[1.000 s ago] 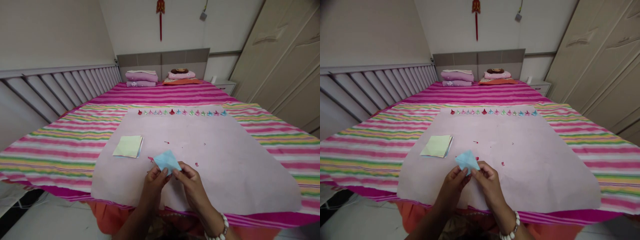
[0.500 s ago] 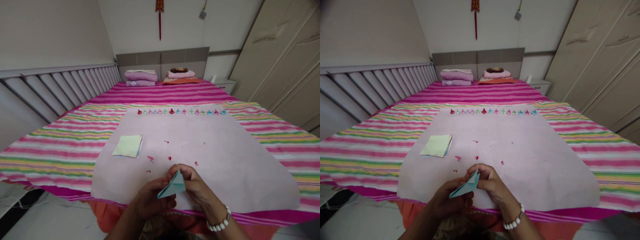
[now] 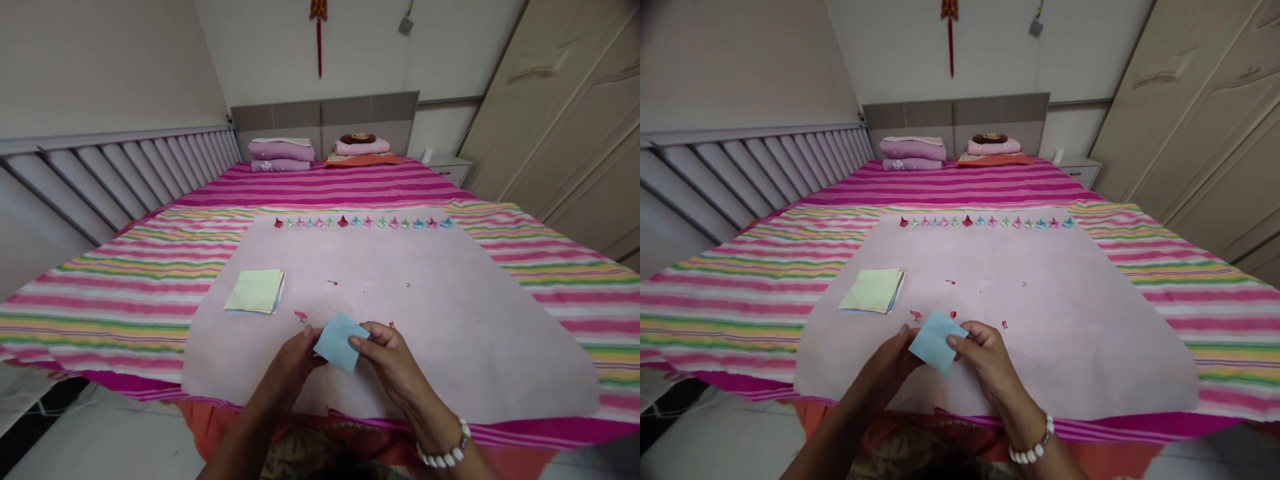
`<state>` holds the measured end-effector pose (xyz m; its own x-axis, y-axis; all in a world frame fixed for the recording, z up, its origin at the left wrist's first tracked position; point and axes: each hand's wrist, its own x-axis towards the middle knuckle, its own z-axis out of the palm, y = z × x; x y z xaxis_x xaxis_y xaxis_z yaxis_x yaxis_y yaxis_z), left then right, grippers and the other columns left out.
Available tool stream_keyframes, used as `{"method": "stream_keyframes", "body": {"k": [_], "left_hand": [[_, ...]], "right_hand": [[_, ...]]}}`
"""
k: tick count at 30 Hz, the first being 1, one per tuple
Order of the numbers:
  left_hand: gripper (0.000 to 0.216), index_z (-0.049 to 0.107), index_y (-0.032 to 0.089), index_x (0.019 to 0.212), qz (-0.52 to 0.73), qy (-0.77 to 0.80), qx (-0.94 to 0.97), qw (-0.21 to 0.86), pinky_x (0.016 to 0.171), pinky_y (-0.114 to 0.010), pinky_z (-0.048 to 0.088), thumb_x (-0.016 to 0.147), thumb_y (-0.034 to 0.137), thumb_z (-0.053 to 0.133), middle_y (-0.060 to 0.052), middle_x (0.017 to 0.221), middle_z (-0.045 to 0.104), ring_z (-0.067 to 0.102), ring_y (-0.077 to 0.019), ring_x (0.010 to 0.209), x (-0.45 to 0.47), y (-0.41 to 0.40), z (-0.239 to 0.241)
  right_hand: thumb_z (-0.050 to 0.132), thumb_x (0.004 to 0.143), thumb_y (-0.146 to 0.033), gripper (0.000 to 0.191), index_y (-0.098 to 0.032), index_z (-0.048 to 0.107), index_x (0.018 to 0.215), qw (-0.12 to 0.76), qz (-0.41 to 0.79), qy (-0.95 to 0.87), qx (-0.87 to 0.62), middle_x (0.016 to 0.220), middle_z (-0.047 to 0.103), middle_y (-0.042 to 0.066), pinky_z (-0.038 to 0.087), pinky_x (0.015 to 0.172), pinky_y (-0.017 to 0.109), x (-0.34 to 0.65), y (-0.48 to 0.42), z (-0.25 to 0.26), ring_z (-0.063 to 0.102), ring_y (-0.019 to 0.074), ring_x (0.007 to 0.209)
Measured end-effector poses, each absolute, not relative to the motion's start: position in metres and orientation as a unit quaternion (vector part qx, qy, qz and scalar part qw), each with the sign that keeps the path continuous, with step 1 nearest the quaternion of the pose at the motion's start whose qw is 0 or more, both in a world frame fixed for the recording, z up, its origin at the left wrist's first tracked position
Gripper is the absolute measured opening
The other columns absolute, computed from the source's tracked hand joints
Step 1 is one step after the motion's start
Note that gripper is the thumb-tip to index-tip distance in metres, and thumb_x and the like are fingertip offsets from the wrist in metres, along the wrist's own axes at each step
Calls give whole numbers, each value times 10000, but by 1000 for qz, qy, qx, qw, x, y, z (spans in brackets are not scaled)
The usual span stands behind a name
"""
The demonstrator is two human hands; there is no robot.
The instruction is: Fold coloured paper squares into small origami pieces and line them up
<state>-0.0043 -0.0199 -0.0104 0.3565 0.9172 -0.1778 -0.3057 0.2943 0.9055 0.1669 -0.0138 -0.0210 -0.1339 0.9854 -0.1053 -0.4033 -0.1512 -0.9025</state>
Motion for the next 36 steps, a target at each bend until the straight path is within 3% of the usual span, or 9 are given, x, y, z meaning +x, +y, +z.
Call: {"method": "stream_keyframes", "body": {"k": [3,6,8,10,12,22,28,31,36], "left_hand": [[685,550,168,1271,452,449,476,606,958,-451,415,669,418,758,-172,1333,541,497,-343,1207,-10,-18,-13],[923,403,248,1390,491,501,532,474,1036,-440,352,576,302,835,-127,1496,346,371,-324,1321,-14,-18,-16],[690,528,227,1294,475,475,573,469,1018,-413,376,657,298,783,-115,1404,478,448,-302,1261,-14,-19,-14],[381,664,182,1112,437,438,592,516,925,-379,445,753,307,699,-105,1151,664,585,-269,1074,-13,-20,-11],[265,706,164,1022,425,426,581,548,835,-343,476,801,298,648,-79,962,720,631,-230,912,-10,-21,-7],[144,737,144,759,429,443,525,586,639,-249,467,744,282,698,-21,694,697,604,-154,672,-7,-20,8],[174,751,195,920,425,394,544,606,681,-242,480,784,250,657,-23,784,723,618,-149,736,-10,-18,13],[161,761,217,895,428,403,544,599,681,-239,483,777,223,653,-21,805,731,618,-146,741,-13,-14,11],[215,756,262,952,415,400,558,597,717,-253,485,800,220,609,-15,866,737,613,-147,764,-15,-11,8]], "right_hand": [[810,632,-322,219,-158,666,619,528,654,-380,-386,549,598,-14,400,570,241,165,-15,-21,507,118,546],[802,644,-325,226,-156,656,608,531,648,-388,-384,551,596,-15,392,561,231,165,-16,-20,503,112,545],[799,648,-326,227,-153,658,605,535,641,-395,-383,548,595,-17,388,555,222,165,-15,-20,500,105,542],[801,648,-320,223,-151,662,603,540,633,-400,-384,539,587,-22,381,544,210,166,-15,-20,489,93,532],[801,651,-311,213,-151,666,610,543,629,-400,-387,531,580,-29,370,530,199,166,-14,-21,476,82,517],[798,672,-289,169,-163,685,665,532,646,-405,-368,497,611,-31,375,495,191,165,-16,-21,503,69,441],[788,681,-269,120,-183,741,749,527,638,-430,-360,510,648,-15,422,502,205,169,-16,-16,559,88,436],[786,673,-230,109,-210,758,776,540,633,-432,-349,518,650,-23,446,513,210,172,-15,-16,576,90,438],[740,701,-169,97,-233,764,770,553,615,-468,-310,728,674,-10,476,522,216,177,-13,-19,619,93,501]]}}
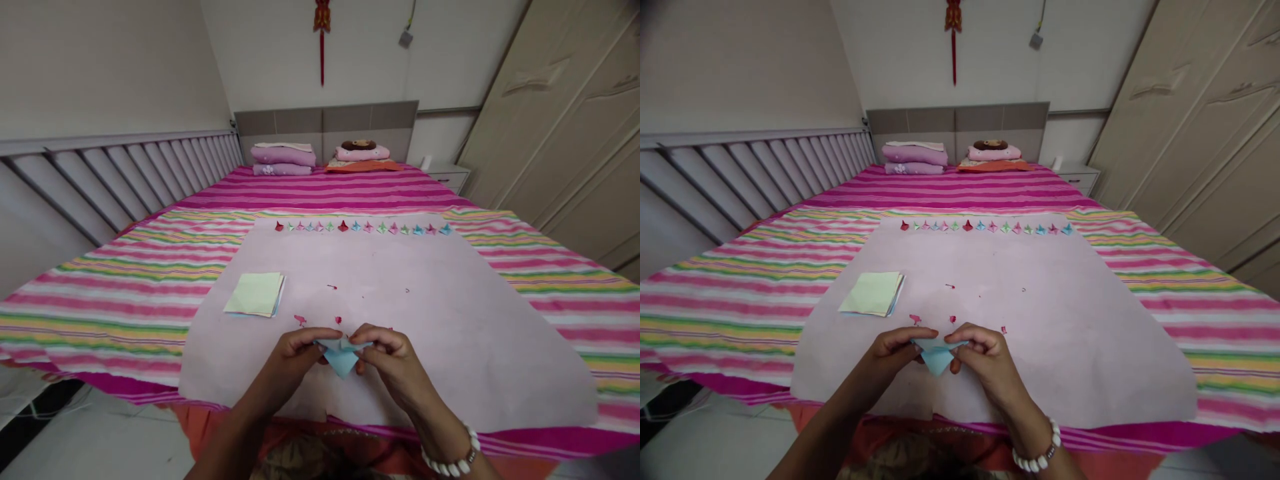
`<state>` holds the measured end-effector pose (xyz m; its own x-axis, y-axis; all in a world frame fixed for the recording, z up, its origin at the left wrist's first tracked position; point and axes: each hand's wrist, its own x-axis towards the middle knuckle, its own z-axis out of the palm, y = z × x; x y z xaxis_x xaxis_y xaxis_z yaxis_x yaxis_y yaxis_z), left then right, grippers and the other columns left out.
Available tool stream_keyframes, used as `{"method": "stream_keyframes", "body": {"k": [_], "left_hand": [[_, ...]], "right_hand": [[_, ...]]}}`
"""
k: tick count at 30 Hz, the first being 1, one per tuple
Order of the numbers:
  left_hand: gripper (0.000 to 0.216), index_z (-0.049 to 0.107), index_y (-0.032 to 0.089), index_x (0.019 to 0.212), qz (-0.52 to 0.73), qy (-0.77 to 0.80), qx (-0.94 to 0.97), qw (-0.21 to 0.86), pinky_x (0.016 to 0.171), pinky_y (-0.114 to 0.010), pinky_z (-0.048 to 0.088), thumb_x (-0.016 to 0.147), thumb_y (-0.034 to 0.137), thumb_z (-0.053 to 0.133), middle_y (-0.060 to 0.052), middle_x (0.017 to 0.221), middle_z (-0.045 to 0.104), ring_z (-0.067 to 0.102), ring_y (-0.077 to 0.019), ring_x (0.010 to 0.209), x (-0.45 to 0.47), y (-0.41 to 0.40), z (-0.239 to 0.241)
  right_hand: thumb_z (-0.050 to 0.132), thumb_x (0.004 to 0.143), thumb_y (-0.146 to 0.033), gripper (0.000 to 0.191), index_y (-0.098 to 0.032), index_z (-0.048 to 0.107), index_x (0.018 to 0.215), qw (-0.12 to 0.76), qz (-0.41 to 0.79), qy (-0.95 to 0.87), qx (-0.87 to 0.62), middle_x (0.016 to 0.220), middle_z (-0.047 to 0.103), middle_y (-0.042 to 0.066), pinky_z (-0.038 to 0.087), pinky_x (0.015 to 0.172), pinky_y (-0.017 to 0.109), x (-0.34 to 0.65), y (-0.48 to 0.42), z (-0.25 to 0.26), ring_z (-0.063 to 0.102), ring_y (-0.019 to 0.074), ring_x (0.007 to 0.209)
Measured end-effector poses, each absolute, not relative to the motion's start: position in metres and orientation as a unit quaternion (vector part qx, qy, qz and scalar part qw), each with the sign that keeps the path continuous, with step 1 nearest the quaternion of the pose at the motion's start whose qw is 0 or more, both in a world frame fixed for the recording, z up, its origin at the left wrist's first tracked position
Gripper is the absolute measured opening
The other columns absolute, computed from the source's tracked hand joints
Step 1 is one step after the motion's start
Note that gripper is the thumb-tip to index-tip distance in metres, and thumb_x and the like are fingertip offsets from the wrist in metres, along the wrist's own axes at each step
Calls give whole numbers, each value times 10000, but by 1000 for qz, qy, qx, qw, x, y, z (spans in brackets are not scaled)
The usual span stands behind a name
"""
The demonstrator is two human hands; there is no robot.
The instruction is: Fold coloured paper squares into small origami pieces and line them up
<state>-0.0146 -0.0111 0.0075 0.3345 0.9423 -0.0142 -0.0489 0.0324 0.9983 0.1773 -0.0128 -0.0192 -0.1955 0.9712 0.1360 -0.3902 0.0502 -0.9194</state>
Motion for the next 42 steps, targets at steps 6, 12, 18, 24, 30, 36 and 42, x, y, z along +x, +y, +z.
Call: {"method": "stream_keyframes", "body": {"k": [6,12,18,24,30,36,42], "left_hand": [[201,762,231,883,403,403,566,596,753,-263,465,816,227,572,-18,842,724,602,-159,792,-15,-10,8],[206,740,190,869,408,405,534,620,743,-272,454,810,293,571,-34,808,687,587,-167,796,-13,-13,11],[211,623,152,668,428,479,501,579,483,-186,347,611,274,785,36,563,575,453,-75,500,0,-14,8],[216,535,168,649,445,467,507,572,517,-191,383,654,226,743,22,626,610,513,-88,550,2,-16,4],[298,607,183,930,446,486,546,517,615,-222,453,670,219,748,28,672,638,590,-124,641,7,-21,11],[365,642,166,1011,441,456,509,582,638,-247,484,664,213,745,-10,737,695,630,-143,673,4,-19,5],[133,715,153,775,425,460,531,570,642,-257,482,686,251,730,-34,722,708,628,-159,687,1,-19,7]], "right_hand": [[676,727,-104,172,-242,763,782,547,592,-513,-298,786,652,1,501,537,224,180,-14,-16,632,102,538],[643,738,-89,201,-241,764,787,553,551,-547,-302,790,635,12,510,529,229,179,-14,-12,634,110,560],[627,745,-107,183,-229,756,789,541,525,-578,-313,771,626,18,512,529,251,178,-17,-6,626,127,572],[616,798,-238,192,-227,727,954,517,525,-588,-333,860,659,56,522,635,307,182,-21,-2,623,181,712],[718,741,-311,125,-190,689,758,493,517,-570,-405,728,656,29,473,658,294,175,-18,-4,591,176,705],[687,774,-318,169,-188,648,674,501,510,-568,-407,661,611,3,440,616,274,173,-18,-3,546,150,643],[703,755,-343,179,-187,663,677,489,503,-579,-415,667,612,10,442,622,282,173,-18,-1,553,158,652]]}}
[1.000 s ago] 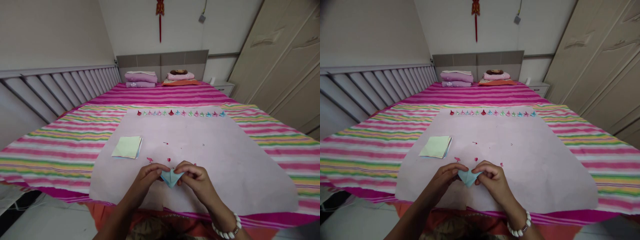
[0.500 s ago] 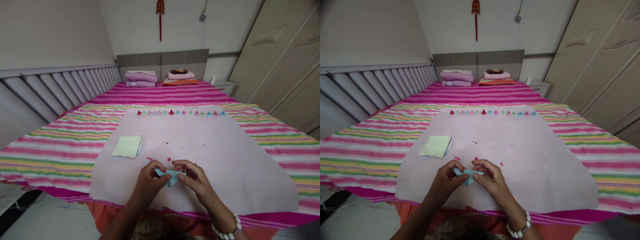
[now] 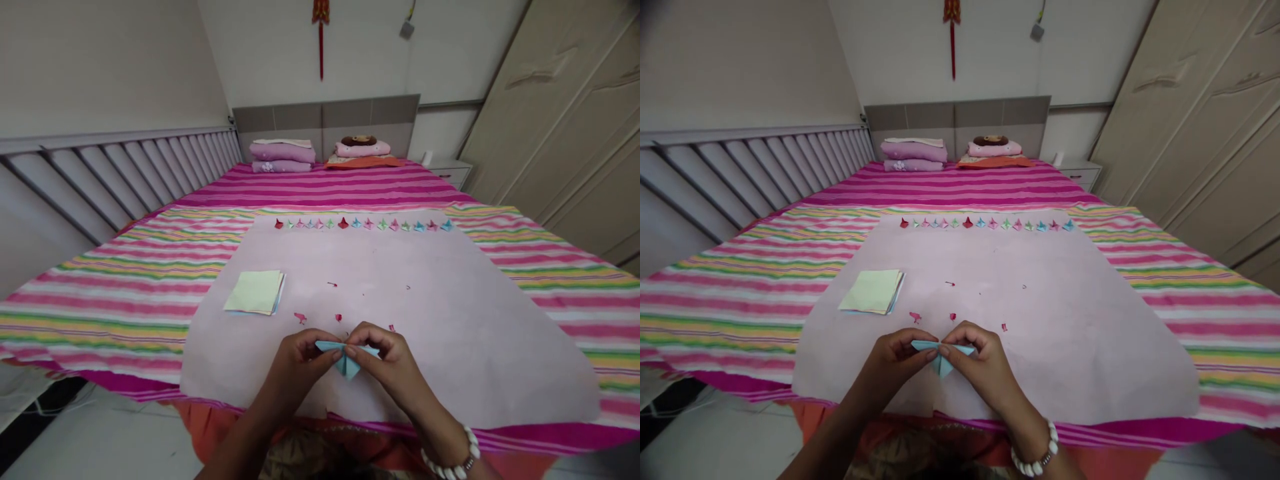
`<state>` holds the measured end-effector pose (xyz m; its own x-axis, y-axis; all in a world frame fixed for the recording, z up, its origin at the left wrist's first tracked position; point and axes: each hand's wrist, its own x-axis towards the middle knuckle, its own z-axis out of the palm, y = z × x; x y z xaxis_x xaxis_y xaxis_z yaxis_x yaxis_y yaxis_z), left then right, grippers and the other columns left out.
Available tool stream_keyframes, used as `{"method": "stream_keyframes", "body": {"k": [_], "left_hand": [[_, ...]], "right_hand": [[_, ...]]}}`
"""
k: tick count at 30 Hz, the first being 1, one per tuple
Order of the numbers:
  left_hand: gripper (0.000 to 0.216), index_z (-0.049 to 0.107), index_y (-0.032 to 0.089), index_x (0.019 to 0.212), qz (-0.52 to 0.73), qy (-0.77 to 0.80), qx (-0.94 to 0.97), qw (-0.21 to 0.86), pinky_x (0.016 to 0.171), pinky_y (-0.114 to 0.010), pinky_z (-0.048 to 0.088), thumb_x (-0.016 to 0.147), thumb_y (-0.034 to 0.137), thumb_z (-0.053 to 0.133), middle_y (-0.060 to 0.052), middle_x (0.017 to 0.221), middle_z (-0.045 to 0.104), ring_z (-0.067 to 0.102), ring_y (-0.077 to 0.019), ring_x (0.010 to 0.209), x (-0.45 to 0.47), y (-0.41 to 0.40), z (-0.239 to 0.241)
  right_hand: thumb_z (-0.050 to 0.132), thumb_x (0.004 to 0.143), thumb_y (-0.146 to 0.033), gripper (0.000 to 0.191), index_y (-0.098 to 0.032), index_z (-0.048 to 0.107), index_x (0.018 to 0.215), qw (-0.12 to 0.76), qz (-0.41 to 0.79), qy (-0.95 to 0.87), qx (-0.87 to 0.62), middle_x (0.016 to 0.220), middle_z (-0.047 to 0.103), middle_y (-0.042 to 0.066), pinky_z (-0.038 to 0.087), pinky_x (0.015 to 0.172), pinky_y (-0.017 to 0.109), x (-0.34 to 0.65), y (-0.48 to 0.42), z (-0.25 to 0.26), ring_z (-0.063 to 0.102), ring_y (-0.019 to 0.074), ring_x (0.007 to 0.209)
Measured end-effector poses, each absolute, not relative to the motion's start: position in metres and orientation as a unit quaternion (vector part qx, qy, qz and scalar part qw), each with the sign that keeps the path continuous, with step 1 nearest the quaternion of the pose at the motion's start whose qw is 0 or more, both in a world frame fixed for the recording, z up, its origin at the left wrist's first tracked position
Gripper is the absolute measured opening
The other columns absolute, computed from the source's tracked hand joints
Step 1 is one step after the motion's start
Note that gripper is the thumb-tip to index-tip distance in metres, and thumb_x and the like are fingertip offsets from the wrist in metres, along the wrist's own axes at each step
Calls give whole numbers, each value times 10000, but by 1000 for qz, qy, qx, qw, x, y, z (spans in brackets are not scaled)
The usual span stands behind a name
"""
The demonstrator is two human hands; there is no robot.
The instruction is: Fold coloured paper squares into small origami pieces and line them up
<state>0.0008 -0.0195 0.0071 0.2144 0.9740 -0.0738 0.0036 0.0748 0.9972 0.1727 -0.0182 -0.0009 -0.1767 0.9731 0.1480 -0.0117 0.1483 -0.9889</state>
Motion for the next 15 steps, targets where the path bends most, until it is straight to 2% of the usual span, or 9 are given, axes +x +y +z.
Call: {"method": "stream_keyframes", "body": {"k": [7,15], "left_hand": [[131,746,178,727,384,491,575,530,617,-244,448,736,294,687,-25,677,703,600,-160,663,0,-20,16],[274,683,168,558,371,533,600,467,542,-229,392,741,371,677,-3,536,622,536,-138,558,-4,-19,13]], "right_hand": [[670,784,-361,220,-192,628,649,474,501,-596,-411,638,577,-4,433,611,277,171,-20,0,526,149,633],[647,797,-388,263,-190,574,640,469,514,-592,-407,627,540,-13,414,610,273,170,-21,-1,496,143,619]]}}
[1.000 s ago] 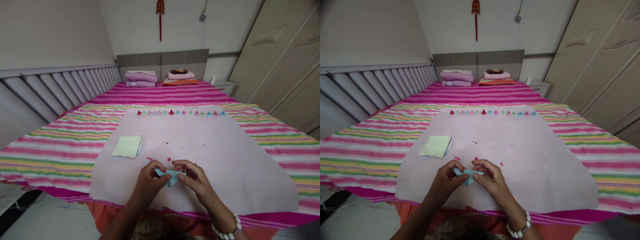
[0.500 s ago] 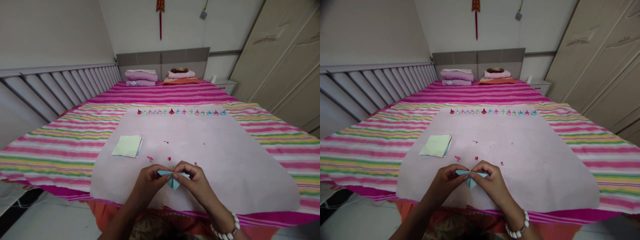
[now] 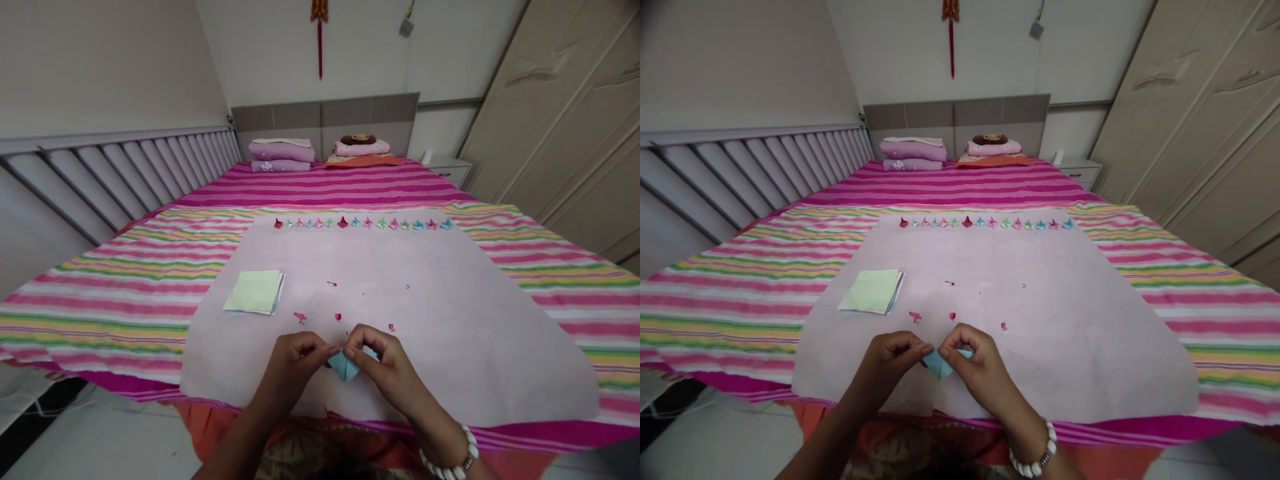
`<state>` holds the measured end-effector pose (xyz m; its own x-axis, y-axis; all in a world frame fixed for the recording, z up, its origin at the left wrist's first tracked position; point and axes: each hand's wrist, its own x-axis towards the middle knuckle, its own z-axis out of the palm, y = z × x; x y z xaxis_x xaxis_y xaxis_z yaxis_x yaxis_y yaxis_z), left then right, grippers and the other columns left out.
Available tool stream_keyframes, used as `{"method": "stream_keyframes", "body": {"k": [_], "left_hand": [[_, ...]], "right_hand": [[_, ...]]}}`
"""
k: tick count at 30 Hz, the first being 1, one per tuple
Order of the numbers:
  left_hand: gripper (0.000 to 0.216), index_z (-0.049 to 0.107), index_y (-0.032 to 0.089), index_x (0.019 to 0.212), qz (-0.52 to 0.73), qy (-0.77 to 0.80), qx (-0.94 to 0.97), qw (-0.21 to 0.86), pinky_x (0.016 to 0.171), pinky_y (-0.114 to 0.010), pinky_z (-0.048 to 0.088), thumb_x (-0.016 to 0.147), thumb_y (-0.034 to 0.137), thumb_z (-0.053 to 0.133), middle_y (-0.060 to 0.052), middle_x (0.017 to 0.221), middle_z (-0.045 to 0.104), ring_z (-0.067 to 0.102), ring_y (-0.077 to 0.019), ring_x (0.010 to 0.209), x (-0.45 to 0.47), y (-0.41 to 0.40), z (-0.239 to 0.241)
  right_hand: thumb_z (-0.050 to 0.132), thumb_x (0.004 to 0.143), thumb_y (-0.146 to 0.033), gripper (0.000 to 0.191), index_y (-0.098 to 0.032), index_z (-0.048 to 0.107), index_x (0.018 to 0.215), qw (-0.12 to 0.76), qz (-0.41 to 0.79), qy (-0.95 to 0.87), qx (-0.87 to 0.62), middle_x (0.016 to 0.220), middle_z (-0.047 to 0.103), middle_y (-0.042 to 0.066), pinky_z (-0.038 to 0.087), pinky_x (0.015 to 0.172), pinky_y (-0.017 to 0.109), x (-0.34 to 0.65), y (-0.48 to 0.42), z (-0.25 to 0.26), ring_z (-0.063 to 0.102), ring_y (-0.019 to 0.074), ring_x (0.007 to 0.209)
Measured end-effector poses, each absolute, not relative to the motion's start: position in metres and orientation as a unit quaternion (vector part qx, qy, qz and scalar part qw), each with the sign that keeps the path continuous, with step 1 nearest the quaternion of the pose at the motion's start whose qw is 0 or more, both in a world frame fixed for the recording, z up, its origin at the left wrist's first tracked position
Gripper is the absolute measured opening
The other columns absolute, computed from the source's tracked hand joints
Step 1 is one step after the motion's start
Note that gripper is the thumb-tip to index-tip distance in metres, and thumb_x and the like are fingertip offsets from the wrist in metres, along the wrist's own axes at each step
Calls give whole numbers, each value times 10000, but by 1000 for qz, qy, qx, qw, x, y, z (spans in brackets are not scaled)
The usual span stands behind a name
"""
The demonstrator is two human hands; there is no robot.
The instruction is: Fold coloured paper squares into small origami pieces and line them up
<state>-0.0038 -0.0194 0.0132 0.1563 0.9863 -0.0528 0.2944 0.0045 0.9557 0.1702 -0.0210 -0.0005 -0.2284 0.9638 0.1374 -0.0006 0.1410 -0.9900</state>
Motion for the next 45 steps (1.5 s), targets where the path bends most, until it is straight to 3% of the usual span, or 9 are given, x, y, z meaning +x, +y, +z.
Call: {"method": "stream_keyframes", "body": {"k": [5,8,10,14,20,29,37,45], "left_hand": [[335,658,168,534,421,519,579,468,570,-239,414,785,388,626,3,535,622,556,-145,568,-3,-16,6],[227,712,165,741,452,471,522,549,630,-261,459,673,380,737,-13,669,692,610,-169,654,4,-16,-2],[319,710,159,815,443,433,492,611,675,-283,479,566,325,819,-27,742,716,633,-181,701,10,-19,-7],[232,712,141,689,422,442,491,621,647,-273,475,649,364,764,-16,625,678,613,-156,628,18,-24,-12],[251,714,147,711,437,478,488,586,612,-266,479,692,397,720,-13,609,663,620,-160,597,12,-22,-5],[262,594,165,542,464,527,463,542,554,-225,442,684,339,729,11,503,640,590,-125,514,7,-17,-7],[249,591,151,548,406,459,489,621,501,-219,438,665,320,732,7,529,649,557,-104,458,0,-18,-7],[195,649,140,641,361,406,559,627,584,-217,436,764,290,666,1,617,651,569,-99,552,-4,-20,-7]], "right_hand": [[670,781,-388,263,-186,587,635,477,530,-565,-415,610,543,-17,412,590,262,168,-21,-2,495,139,604],[689,763,-391,259,-182,608,632,497,529,-538,-429,596,569,-15,420,574,259,166,-21,-3,507,138,584],[701,752,-389,252,-182,622,632,510,522,-525,-439,593,594,-9,429,577,264,165,-21,-5,526,143,580],[712,742,-390,241,-184,637,640,516,533,-506,-441,587,626,4,440,582,281,165,-21,-11,552,154,571],[763,685,-378,245,-174,649,613,516,527,-494,-460,581,600,-7,392,574,266,173,-18,-16,507,138,582],[749,682,-399,370,-184,512,497,519,494,-506,-481,498,420,-58,300,510,245,177,-17,-10,360,104,512],[581,841,-478,383,-150,649,654,466,625,-495,-384,617,594,16,366,609,276,179,-17,-3,488,142,614],[695,772,-411,291,-148,643,659,446,706,-424,-352,623,619,5,391,616,264,175,-19,-1,532,132,603]]}}
